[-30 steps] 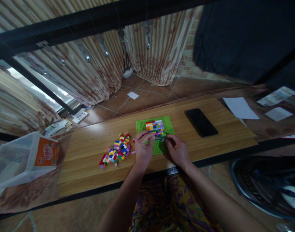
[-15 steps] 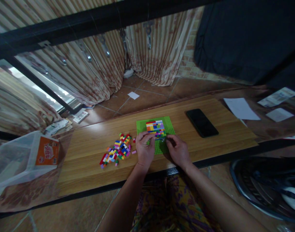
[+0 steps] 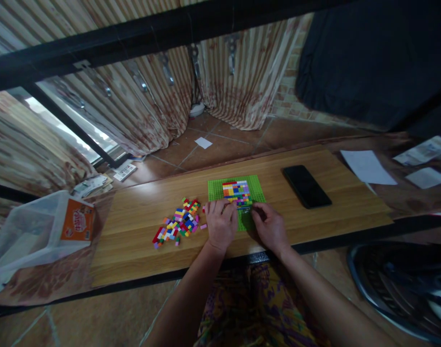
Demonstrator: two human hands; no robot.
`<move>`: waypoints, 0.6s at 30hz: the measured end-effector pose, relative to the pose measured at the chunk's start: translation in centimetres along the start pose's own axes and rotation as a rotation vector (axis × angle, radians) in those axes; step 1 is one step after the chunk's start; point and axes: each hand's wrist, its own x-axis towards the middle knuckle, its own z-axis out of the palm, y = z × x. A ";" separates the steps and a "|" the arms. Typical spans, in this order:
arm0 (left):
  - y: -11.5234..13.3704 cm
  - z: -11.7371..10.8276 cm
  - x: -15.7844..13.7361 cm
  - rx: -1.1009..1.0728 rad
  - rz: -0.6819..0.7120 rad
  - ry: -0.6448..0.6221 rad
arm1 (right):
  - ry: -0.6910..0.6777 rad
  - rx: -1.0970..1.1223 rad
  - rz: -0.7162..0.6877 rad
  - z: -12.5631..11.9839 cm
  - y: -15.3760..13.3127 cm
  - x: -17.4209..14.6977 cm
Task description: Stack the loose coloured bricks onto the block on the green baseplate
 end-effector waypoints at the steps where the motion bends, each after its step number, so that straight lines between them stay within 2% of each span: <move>1: -0.1 -0.1 -0.1 0.045 0.034 -0.010 | 0.002 0.001 0.002 0.0 0.1 0.0; 5: 0.1 -0.7 -0.1 0.136 0.072 -0.043 | 0.005 -0.005 0.011 0.1 0.2 -0.1; 10: 0.6 -2.5 -0.7 0.083 -0.022 -0.111 | 0.002 0.001 0.010 0.1 0.1 -0.1; 13: 0.2 -3.9 -2.4 0.022 -0.074 -0.098 | 0.003 -0.001 0.022 0.1 0.3 -0.2; 18: -2.0 -6.3 -6.4 0.012 -0.179 -0.065 | 0.009 -0.014 0.026 0.1 0.7 -0.3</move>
